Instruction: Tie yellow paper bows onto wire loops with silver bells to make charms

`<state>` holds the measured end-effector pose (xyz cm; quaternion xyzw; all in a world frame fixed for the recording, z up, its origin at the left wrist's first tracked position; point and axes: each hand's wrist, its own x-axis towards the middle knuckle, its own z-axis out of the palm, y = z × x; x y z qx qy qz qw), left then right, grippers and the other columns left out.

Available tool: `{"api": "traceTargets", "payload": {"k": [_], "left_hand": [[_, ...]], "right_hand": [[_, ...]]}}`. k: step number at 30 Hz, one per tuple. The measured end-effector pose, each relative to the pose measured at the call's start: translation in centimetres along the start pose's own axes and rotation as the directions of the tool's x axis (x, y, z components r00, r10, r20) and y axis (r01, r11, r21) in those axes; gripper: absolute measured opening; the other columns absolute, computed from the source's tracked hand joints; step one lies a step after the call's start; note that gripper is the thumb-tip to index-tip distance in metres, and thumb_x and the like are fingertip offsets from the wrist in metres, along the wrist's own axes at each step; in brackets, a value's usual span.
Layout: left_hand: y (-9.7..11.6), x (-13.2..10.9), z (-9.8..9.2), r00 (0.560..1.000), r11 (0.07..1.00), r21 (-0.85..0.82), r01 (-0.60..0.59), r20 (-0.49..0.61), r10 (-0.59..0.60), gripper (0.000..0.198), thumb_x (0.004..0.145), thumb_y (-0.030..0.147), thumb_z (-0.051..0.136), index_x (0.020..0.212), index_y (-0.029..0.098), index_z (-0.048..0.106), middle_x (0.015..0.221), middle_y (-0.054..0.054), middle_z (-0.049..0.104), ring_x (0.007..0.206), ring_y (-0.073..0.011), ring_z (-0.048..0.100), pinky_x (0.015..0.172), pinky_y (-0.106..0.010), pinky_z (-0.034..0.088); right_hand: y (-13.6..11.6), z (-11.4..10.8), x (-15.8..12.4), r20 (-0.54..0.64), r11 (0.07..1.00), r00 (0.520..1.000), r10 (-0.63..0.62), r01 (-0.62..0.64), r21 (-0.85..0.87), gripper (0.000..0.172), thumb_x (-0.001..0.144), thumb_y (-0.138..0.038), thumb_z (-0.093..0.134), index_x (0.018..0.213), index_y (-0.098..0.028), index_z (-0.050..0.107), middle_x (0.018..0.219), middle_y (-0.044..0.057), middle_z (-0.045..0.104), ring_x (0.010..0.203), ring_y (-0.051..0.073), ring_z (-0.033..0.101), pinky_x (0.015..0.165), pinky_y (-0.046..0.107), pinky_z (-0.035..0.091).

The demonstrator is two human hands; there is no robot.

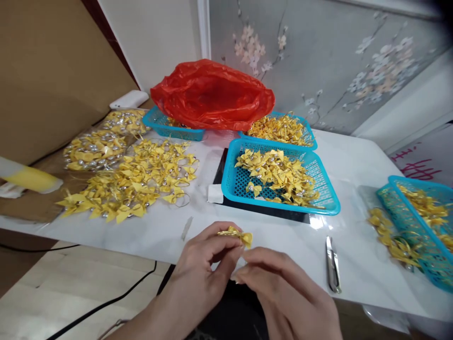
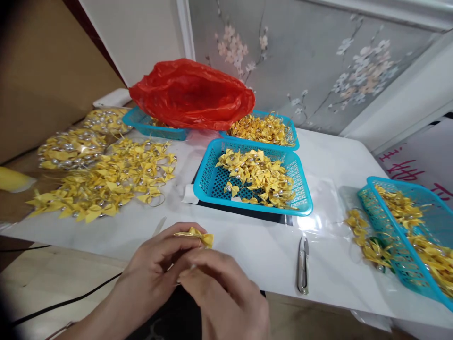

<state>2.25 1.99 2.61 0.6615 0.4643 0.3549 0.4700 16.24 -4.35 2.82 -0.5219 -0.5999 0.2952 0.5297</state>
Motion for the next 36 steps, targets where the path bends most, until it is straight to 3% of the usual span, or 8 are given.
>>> {"api": "traceTargets", "payload": {"k": [2,7,13,18,24,30,36], "left_hand": [[0.2,-0.1,-0.1,0.999,0.998,0.042,-0.044,0.007,0.043,0.021,0.084,0.010,0.060,0.082,0.022,0.077,0.100,-0.005,0.071,0.088,-0.0171,0.072,0.072,-0.020,0.057],[0.2,-0.1,-0.2,0.995,0.995,0.040,-0.089,0.056,0.086,0.030,0.087,0.005,0.051,0.089,0.024,0.075,0.103,-0.003,0.069,0.090,-0.0140,0.070,0.071,-0.017,0.056],[0.5,-0.1,-0.3,0.991,0.996,-0.090,0.026,0.132,-0.014,0.021,0.092,0.017,0.053,0.082,0.021,0.071,0.096,-0.004,0.066,0.090,-0.0166,0.067,0.073,-0.020,0.056],[0.9,-0.1,-0.4,0.980,0.992,-0.086,0.096,0.183,-0.079,0.023,0.094,0.024,0.053,0.075,0.019,0.065,0.086,-0.003,0.061,0.086,-0.0178,0.065,0.074,-0.023,0.055],[0.2,-0.3,-0.3,0.961,0.936,-0.242,0.254,0.170,-0.217,0.024,0.098,0.038,0.048,0.085,0.023,0.061,0.087,0.002,0.063,0.090,-0.0168,0.064,0.089,-0.029,0.055],[-0.3,0.2,0.0,0.953,0.930,-0.235,0.284,0.176,-0.246,0.025,0.098,0.041,0.048,0.087,0.023,0.061,0.085,0.003,0.063,0.088,-0.0166,0.063,0.086,-0.028,0.055],[-0.1,0.0,0.1,0.973,0.973,-0.142,0.182,0.169,-0.158,0.019,0.098,0.035,0.049,0.089,0.024,0.062,0.085,0.002,0.065,0.083,-0.0155,0.063,0.077,-0.023,0.053]], "right_hand": [[1.1,0.0,0.3,-0.026,0.998,0.999,-0.029,0.028,-0.054,0.023,0.094,-0.014,0.057,0.102,-0.027,0.074,0.077,0.003,0.065,0.065,0.015,0.066,0.057,0.023,0.057],[2.7,0.3,0.6,-0.049,0.967,0.978,-0.201,0.189,-0.173,0.039,0.090,0.001,0.053,0.110,-0.026,0.073,0.083,0.003,0.056,0.069,0.011,0.058,0.056,0.020,0.050],[3.1,0.3,0.9,-0.083,0.901,0.950,-0.300,0.253,-0.351,0.025,0.089,0.001,0.056,0.104,-0.011,0.073,0.080,0.006,0.061,0.069,0.013,0.061,0.060,0.021,0.051],[3.0,0.0,1.2,-0.036,0.764,0.920,-0.391,0.302,-0.570,0.020,0.093,-0.005,0.055,0.099,-0.011,0.074,0.074,0.007,0.062,0.063,0.014,0.060,0.050,0.023,0.044],[2.5,0.0,1.8,0.014,0.686,0.905,-0.425,0.332,-0.647,0.026,0.097,-0.005,0.047,0.095,-0.015,0.071,0.076,0.007,0.064,0.062,0.014,0.058,0.050,0.023,0.043],[3.0,0.3,1.8,-0.031,0.773,0.935,-0.354,0.274,-0.573,0.029,0.096,-0.004,0.045,0.097,-0.017,0.072,0.077,0.006,0.063,0.062,0.013,0.061,0.049,0.021,0.044],[3.4,0.6,1.5,-0.029,0.829,0.949,-0.313,0.258,-0.497,0.021,0.094,-0.008,0.053,0.101,-0.010,0.072,0.073,0.007,0.062,0.063,0.016,0.063,0.056,0.026,0.051]]}}
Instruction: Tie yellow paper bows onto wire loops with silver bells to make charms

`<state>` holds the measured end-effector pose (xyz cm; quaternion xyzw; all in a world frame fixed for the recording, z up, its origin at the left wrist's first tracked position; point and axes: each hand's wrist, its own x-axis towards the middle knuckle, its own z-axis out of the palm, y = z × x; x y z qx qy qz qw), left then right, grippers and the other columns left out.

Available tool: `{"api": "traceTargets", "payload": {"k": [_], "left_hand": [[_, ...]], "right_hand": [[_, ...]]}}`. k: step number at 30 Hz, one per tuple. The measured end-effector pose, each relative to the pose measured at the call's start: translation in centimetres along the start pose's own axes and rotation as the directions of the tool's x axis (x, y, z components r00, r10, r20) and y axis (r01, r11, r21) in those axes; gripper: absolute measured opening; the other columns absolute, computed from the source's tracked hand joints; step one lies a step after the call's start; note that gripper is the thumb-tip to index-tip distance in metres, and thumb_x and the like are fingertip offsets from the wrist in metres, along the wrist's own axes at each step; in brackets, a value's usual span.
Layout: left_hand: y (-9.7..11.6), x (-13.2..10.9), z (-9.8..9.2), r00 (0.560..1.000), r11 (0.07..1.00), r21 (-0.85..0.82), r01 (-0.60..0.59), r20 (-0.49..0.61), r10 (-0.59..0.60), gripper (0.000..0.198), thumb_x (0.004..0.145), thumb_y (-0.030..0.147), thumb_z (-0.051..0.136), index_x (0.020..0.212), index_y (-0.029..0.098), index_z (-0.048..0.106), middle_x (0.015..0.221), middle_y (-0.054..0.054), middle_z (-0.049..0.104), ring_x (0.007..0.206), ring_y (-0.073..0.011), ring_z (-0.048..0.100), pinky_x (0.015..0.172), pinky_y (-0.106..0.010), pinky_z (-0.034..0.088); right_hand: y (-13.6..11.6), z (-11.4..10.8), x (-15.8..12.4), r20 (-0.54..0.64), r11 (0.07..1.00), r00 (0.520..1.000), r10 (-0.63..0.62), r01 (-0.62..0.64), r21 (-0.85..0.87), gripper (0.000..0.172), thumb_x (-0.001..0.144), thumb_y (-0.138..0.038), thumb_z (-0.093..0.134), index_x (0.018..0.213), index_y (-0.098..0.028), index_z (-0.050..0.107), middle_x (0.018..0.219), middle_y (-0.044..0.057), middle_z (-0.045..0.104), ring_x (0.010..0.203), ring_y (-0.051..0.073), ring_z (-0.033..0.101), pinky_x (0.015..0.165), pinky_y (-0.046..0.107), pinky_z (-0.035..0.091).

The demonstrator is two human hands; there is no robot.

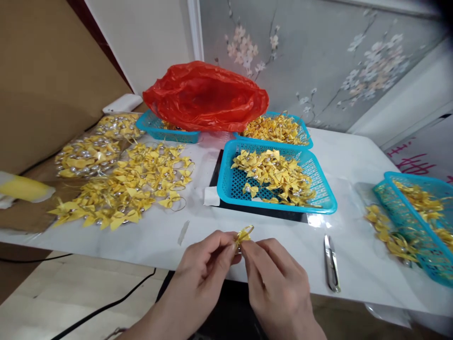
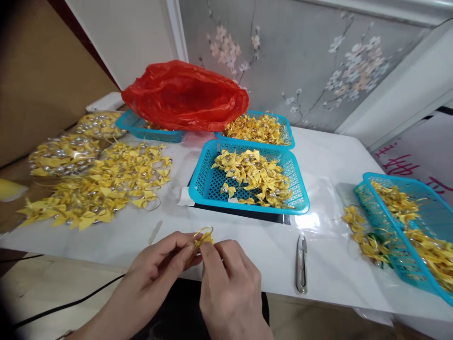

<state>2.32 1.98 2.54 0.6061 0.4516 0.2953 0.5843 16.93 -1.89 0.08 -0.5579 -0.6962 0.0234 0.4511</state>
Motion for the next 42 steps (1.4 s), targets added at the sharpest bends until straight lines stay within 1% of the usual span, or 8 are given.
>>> {"api": "traceTargets", "payload": {"k": [10,19,23,26,29,33,36,42], "left_hand": [[0.0,0.1,-0.2,0.988,0.966,0.221,-0.132,-0.049,0.147,0.019,0.097,0.026,0.049,0.085,0.024,0.064,0.079,0.003,0.068,0.069,-0.0128,0.062,0.065,-0.021,0.047],[0.8,0.3,-0.1,0.996,0.989,0.144,-0.035,-0.072,0.046,0.030,0.099,0.034,0.045,0.073,0.023,0.053,0.066,0.006,0.052,0.062,-0.0121,0.050,0.059,-0.021,0.041],[0.5,0.3,-0.1,0.997,0.995,0.098,-0.024,-0.067,0.031,0.026,0.099,0.033,0.047,0.079,0.022,0.061,0.069,0.004,0.057,0.065,-0.0128,0.054,0.061,-0.021,0.044],[0.1,0.3,0.0,0.998,0.998,0.055,-0.030,-0.058,0.033,0.020,0.097,0.032,0.049,0.090,0.023,0.067,0.082,0.002,0.068,0.076,-0.0145,0.063,0.072,-0.023,0.052],[-0.1,0.5,0.1,0.995,0.998,0.020,-0.059,-0.077,0.060,0.018,0.094,0.028,0.054,0.088,0.023,0.070,0.095,0.000,0.073,0.082,-0.0154,0.068,0.079,-0.025,0.056],[0.1,0.7,0.0,0.983,0.986,0.121,-0.118,-0.129,0.133,0.015,0.091,0.021,0.058,0.087,0.024,0.072,0.088,0.002,0.076,0.076,-0.0141,0.071,0.073,-0.021,0.057],[0.2,0.6,-0.1,0.973,0.959,0.232,-0.164,-0.122,0.196,0.016,0.091,0.017,0.058,0.091,0.024,0.072,0.085,0.004,0.078,0.079,-0.0142,0.073,0.074,-0.019,0.056],[-0.4,0.6,0.0,0.947,0.906,0.343,-0.247,-0.113,0.301,0.019,0.091,0.013,0.056,0.091,0.022,0.073,0.101,-0.002,0.081,0.093,-0.0178,0.076,0.081,-0.021,0.059]], "right_hand": [[-0.1,-0.4,0.4,-0.035,0.998,0.999,-0.033,0.031,-0.055,0.022,0.097,-0.009,0.050,0.103,-0.014,0.071,0.076,0.006,0.061,0.064,0.014,0.061,0.050,0.022,0.045],[0.4,-1.0,0.7,-0.002,0.994,0.998,-0.057,0.056,-0.089,0.029,0.094,-0.004,0.046,0.095,-0.018,0.071,0.079,0.005,0.064,0.063,0.013,0.060,0.049,0.020,0.046],[0.3,-0.9,0.6,0.009,0.999,0.999,-0.040,0.040,-0.022,0.029,0.093,-0.003,0.047,0.097,-0.019,0.071,0.083,0.006,0.066,0.067,0.014,0.063,0.053,0.020,0.050],[0.3,-0.8,0.6,-0.004,0.999,0.999,-0.045,0.045,0.029,0.025,0.093,-0.002,0.050,0.099,-0.017,0.070,0.086,0.007,0.069,0.072,0.015,0.066,0.060,0.022,0.055],[0.1,-0.6,0.5,0.004,0.996,1.000,0.018,-0.019,0.091,0.022,0.094,-0.005,0.052,0.102,-0.017,0.070,0.087,0.006,0.069,0.076,0.015,0.067,0.068,0.024,0.057],[-0.3,-0.4,0.3,0.086,0.958,0.984,0.154,-0.170,0.233,0.026,0.096,-0.007,0.049,0.112,-0.020,0.066,0.087,0.004,0.065,0.077,0.014,0.066,0.072,0.025,0.056],[-0.4,-0.3,0.6,0.115,0.923,0.979,0.169,-0.197,0.329,0.033,0.095,-0.005,0.048,0.121,-0.019,0.064,0.086,0.004,0.063,0.076,0.014,0.065,0.068,0.023,0.055],[-0.8,0.2,1.3,0.028,0.910,0.977,0.213,-0.209,0.358,0.022,0.093,-0.005,0.049,0.094,-0.018,0.066,0.078,0.001,0.061,0.068,0.012,0.062,0.062,0.020,0.053]]}}
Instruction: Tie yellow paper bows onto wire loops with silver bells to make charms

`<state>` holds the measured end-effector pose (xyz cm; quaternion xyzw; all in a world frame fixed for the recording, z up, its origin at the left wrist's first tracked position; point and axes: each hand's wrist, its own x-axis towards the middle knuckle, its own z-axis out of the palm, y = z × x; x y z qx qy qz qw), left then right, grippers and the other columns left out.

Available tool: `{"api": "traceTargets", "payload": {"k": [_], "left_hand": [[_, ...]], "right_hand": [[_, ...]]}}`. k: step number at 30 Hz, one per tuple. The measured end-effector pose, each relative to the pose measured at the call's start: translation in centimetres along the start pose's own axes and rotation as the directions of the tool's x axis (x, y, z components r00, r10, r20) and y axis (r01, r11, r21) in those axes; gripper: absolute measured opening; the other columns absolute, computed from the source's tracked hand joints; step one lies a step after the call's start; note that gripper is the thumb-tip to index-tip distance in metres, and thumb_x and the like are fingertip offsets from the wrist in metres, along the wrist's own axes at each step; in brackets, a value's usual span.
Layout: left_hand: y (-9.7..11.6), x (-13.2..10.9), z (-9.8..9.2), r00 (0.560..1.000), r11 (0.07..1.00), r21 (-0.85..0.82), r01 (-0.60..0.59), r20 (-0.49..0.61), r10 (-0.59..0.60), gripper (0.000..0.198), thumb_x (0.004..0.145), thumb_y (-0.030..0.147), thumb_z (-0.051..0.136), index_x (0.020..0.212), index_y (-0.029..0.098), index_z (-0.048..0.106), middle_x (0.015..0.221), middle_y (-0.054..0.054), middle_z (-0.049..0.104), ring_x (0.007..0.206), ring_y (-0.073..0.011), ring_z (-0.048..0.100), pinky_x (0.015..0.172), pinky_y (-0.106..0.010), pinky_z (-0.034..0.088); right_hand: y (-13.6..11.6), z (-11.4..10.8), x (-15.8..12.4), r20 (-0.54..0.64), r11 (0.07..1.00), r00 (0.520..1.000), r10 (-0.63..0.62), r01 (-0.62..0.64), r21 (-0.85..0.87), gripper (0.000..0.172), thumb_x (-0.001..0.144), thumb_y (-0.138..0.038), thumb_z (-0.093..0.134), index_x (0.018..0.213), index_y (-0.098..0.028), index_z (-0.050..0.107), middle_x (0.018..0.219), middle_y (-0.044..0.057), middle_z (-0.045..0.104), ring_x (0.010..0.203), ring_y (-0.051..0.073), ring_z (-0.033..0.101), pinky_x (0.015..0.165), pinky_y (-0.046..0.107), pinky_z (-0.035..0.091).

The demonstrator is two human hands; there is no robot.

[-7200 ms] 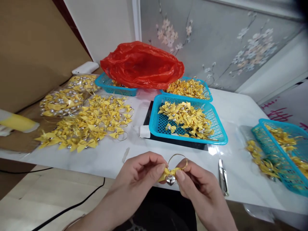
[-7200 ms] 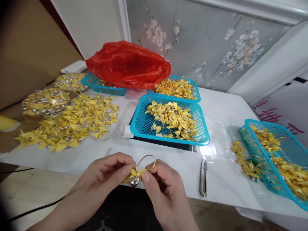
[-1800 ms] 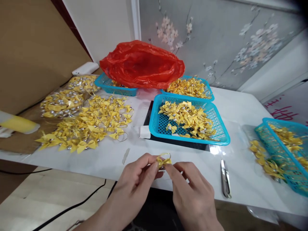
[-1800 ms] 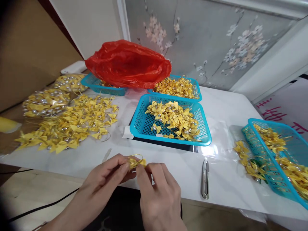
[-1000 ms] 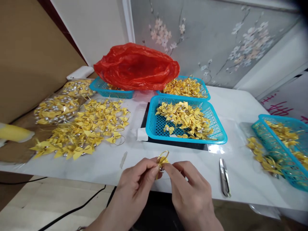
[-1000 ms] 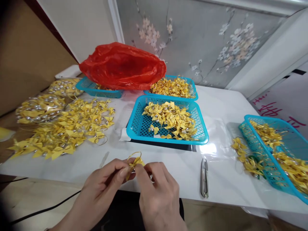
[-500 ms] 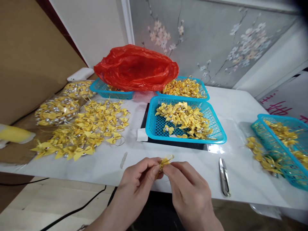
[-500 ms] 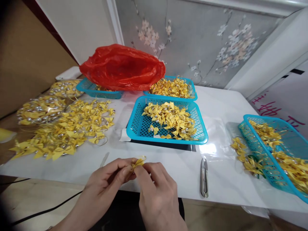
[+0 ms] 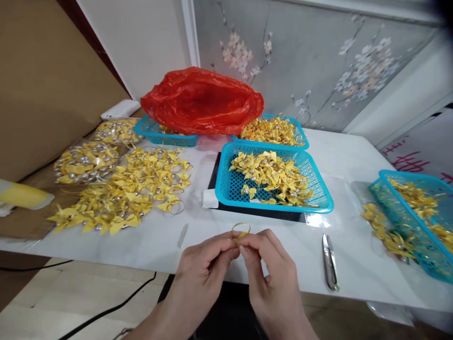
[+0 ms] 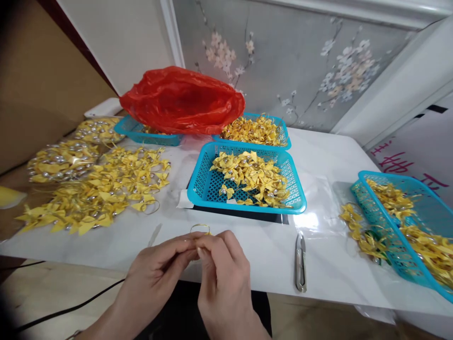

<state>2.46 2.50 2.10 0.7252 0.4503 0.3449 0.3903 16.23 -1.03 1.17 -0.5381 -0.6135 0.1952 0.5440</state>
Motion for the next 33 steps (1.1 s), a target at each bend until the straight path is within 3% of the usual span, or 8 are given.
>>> {"api": "traceTargets", "payload": {"k": [4,8,13,19,23,27,30,33], "left_hand": [[-0.7,-0.1,0.2,0.984,0.978,0.138,-0.159,-0.055,0.168,0.024,0.092,0.008,0.052,0.099,0.019,0.071,0.113,-0.008,0.079,0.106,-0.0194,0.073,0.094,-0.025,0.057],[-0.8,-0.2,0.1,0.966,0.942,0.219,-0.254,0.013,0.258,0.034,0.091,0.000,0.043,0.105,0.016,0.070,0.119,-0.010,0.076,0.112,-0.0165,0.070,0.101,-0.022,0.052],[-0.8,-0.1,-0.2,0.964,0.937,0.227,-0.265,0.053,0.260,0.041,0.088,-0.004,0.042,0.108,0.017,0.070,0.123,-0.008,0.074,0.114,-0.0150,0.069,0.104,-0.019,0.048],[-1.1,-0.2,-0.2,0.967,0.947,0.197,-0.252,0.025,0.252,0.036,0.089,0.001,0.043,0.104,0.020,0.071,0.122,-0.008,0.074,0.113,-0.0190,0.069,0.102,-0.027,0.053],[-1.1,0.0,0.1,0.984,0.979,0.105,-0.174,0.049,0.170,0.030,0.092,0.004,0.044,0.101,0.020,0.068,0.118,-0.009,0.075,0.113,-0.0196,0.069,0.097,-0.028,0.056],[-1.2,0.1,0.3,0.997,1.000,-0.012,0.018,0.072,-0.017,0.018,0.096,0.015,0.048,0.092,0.020,0.065,0.111,-0.007,0.076,0.096,-0.0190,0.072,0.088,-0.030,0.057],[-1.2,0.0,0.2,0.980,0.973,-0.157,0.172,0.124,-0.153,0.022,0.098,0.023,0.046,0.082,0.021,0.062,0.104,-0.005,0.074,0.093,-0.0188,0.070,0.087,-0.032,0.056],[-1.2,-0.2,0.0,0.956,0.885,-0.368,0.286,0.171,-0.239,0.025,0.099,0.030,0.049,0.077,0.021,0.058,0.103,-0.005,0.072,0.109,-0.0208,0.064,0.095,-0.034,0.054]], "right_hand": [[0.2,0.4,0.1,0.006,0.999,1.000,0.029,-0.029,-0.021,0.018,0.092,-0.006,0.051,0.098,-0.019,0.063,0.083,0.002,0.068,0.075,0.013,0.067,0.066,0.021,0.056],[0.4,0.2,0.1,0.035,0.998,0.999,0.032,-0.030,-0.054,0.020,0.091,-0.006,0.052,0.097,-0.020,0.065,0.084,0.000,0.071,0.072,0.012,0.068,0.065,0.018,0.055],[0.3,-0.1,-0.2,0.038,0.994,0.999,-0.012,0.016,-0.109,0.021,0.094,-0.008,0.048,0.101,-0.019,0.065,0.083,0.002,0.072,0.069,0.012,0.070,0.063,0.017,0.055],[0.2,0.1,-0.6,0.033,0.974,0.996,-0.081,0.086,-0.212,0.025,0.094,-0.007,0.044,0.103,-0.019,0.064,0.080,0.003,0.070,0.066,0.014,0.069,0.056,0.020,0.054],[-0.1,-0.3,-0.4,-0.021,0.965,0.992,-0.125,0.116,-0.237,0.025,0.094,-0.007,0.045,0.100,-0.021,0.065,0.090,0.005,0.067,0.077,0.015,0.069,0.064,0.022,0.055],[-0.6,-1.0,0.1,-0.133,0.986,0.989,0.061,-0.040,0.159,0.016,0.097,-0.013,0.049,0.090,-0.022,0.059,0.095,0.003,0.063,0.081,0.012,0.066,0.066,0.021,0.057],[-0.1,-1.4,0.6,-0.086,0.769,0.943,0.322,-0.207,0.605,0.012,0.101,-0.022,0.047,0.095,-0.024,0.057,0.090,0.002,0.065,0.072,0.013,0.068,0.050,0.020,0.055],[1.3,-1.9,0.9,-0.092,0.615,0.885,0.456,-0.238,0.752,0.008,0.098,-0.025,0.055,0.090,-0.022,0.056,0.079,-0.002,0.062,0.055,0.008,0.061,0.048,0.020,0.056]]}}
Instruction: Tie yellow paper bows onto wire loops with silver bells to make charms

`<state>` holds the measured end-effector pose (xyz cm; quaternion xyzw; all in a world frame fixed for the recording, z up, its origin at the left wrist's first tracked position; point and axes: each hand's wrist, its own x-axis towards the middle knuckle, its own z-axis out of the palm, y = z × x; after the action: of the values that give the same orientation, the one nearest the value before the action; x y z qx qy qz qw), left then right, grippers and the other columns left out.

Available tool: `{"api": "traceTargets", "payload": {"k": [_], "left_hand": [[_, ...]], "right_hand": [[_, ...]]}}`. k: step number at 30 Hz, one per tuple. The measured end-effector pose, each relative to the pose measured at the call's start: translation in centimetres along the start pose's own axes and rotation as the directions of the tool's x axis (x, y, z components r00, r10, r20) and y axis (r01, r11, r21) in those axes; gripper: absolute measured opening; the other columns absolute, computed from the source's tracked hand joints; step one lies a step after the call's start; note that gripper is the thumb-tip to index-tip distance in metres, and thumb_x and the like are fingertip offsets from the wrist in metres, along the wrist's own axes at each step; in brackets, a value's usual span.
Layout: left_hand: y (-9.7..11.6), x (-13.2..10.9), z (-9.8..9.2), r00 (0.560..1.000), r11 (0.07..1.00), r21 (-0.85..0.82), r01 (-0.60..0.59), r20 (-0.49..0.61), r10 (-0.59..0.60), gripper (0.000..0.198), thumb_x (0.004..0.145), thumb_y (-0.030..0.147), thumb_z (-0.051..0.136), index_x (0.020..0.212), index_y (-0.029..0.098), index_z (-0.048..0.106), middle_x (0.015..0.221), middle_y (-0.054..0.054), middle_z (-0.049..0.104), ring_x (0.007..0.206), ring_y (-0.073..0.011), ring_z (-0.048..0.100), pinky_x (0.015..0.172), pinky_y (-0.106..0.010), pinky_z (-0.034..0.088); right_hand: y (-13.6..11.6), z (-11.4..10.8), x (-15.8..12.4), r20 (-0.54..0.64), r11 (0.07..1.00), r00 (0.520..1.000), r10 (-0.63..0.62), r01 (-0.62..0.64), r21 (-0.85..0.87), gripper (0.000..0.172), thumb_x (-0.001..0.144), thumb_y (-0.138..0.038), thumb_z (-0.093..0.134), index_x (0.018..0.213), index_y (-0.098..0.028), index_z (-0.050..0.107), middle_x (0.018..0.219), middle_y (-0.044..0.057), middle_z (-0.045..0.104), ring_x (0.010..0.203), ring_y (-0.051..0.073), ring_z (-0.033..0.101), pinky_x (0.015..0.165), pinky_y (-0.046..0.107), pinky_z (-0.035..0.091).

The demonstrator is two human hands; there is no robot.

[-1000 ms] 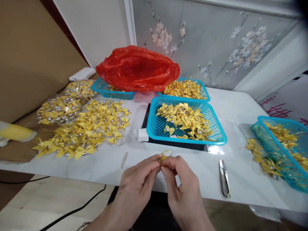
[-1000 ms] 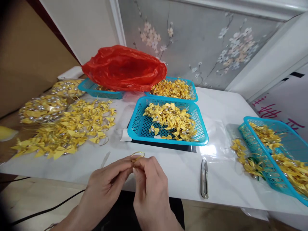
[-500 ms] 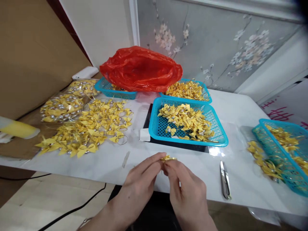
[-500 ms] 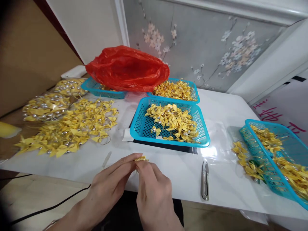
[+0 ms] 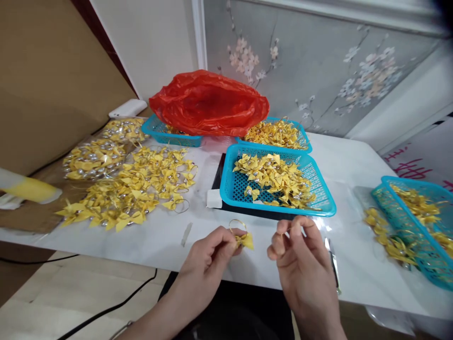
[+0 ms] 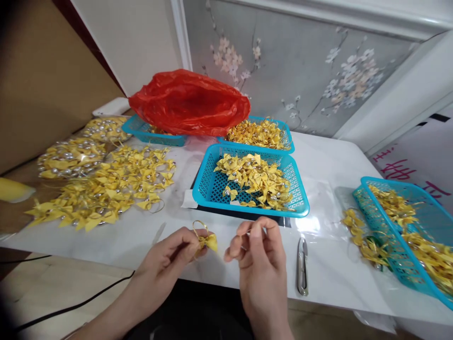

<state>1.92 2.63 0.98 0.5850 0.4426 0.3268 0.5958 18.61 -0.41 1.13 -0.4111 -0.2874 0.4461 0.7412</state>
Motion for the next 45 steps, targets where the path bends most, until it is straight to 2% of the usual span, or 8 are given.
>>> {"api": "traceTargets", "payload": {"k": [6,16,23,28,32,35,40,45], "left_hand": [[0.0,0.1,-0.1,0.986,0.921,-0.354,0.164,0.076,-0.146,0.022,0.094,0.036,0.059,0.078,0.020,0.060,0.113,-0.002,0.070,0.111,-0.0163,0.063,0.101,-0.031,0.052],[0.9,0.1,0.4,0.963,0.843,-0.466,0.269,0.116,-0.243,0.029,0.086,0.043,0.069,0.074,0.017,0.064,0.115,-0.006,0.069,0.104,-0.0187,0.065,0.096,-0.031,0.055],[0.8,0.1,0.5,0.990,0.932,-0.342,0.118,-0.030,-0.136,0.029,0.080,0.031,0.076,0.071,0.020,0.051,0.089,0.004,0.057,0.062,-0.0069,0.057,0.053,-0.017,0.051],[1.3,0.2,0.6,0.963,0.970,-0.243,0.013,-0.257,-0.077,0.031,0.084,0.027,0.070,0.066,0.020,0.046,0.078,0.005,0.056,0.062,-0.0073,0.058,0.062,-0.019,0.050],[1.7,0.2,0.7,0.955,0.988,-0.157,0.005,-0.293,-0.052,0.032,0.081,0.028,0.071,0.064,0.020,0.046,0.079,0.003,0.061,0.067,-0.0101,0.058,0.067,-0.021,0.049],[1.9,0.2,0.5,0.956,0.997,-0.074,0.003,-0.292,-0.025,0.033,0.080,0.026,0.071,0.063,0.020,0.043,0.073,0.003,0.060,0.067,-0.0111,0.055,0.064,-0.021,0.045],[2.4,-0.1,-0.5,0.993,0.985,-0.165,0.052,-0.093,-0.068,0.035,0.078,0.026,0.076,0.062,0.019,0.046,0.074,0.004,0.053,0.067,-0.0097,0.051,0.063,-0.019,0.044],[2.8,-0.5,-1.3,0.980,0.846,-0.495,0.197,0.080,-0.181,0.025,0.083,0.035,0.073,0.071,0.018,0.060,0.100,-0.002,0.060,0.088,-0.0159,0.061,0.081,-0.027,0.053]], "right_hand": [[0.4,-3.1,1.1,-0.146,0.990,0.982,-0.121,0.110,-0.086,0.006,0.094,-0.026,0.062,0.092,-0.022,0.057,0.083,-0.004,0.063,0.057,0.004,0.057,0.078,0.037,0.062],[-0.8,-4.1,0.0,-0.191,0.911,0.929,-0.317,0.243,-0.332,0.007,0.097,-0.025,0.059,0.095,-0.020,0.055,0.083,-0.003,0.062,0.059,0.007,0.057,0.082,0.044,0.063],[-1.9,-2.3,-0.8,-0.095,0.796,0.892,-0.442,0.342,-0.499,0.018,0.096,-0.028,0.059,0.083,-0.018,0.052,0.070,-0.004,0.057,0.055,0.009,0.057,0.076,0.041,0.065],[-2.0,-2.4,-1.7,0.043,0.728,0.949,-0.313,0.268,-0.630,0.008,0.099,-0.027,0.053,0.099,-0.019,0.056,0.069,-0.003,0.057,0.057,0.009,0.062,0.055,0.020,0.054],[-2.0,-3.3,-1.5,0.148,0.738,0.986,-0.080,0.158,-0.656,0.013,0.101,-0.028,0.047,0.113,-0.025,0.051,0.072,-0.005,0.056,0.048,0.008,0.053,0.048,0.020,0.044],[-2.3,-3.9,-0.7,0.222,0.595,0.975,-0.009,0.184,-0.782,0.017,0.100,-0.031,0.046,0.101,-0.022,0.060,0.080,0.000,0.058,0.049,0.008,0.050,0.045,0.021,0.041],[-2.9,-4.5,0.0,0.233,0.436,0.959,-0.160,0.280,-0.855,0.019,0.097,-0.029,0.048,0.098,-0.023,0.065,0.083,0.002,0.060,0.052,0.011,0.048,0.044,0.021,0.039],[-3.0,-4.7,-0.3,0.206,0.448,0.972,-0.110,0.234,-0.863,0.020,0.097,-0.031,0.047,0.098,-0.024,0.065,0.082,0.001,0.060,0.052,0.011,0.048,0.045,0.021,0.041]]}}
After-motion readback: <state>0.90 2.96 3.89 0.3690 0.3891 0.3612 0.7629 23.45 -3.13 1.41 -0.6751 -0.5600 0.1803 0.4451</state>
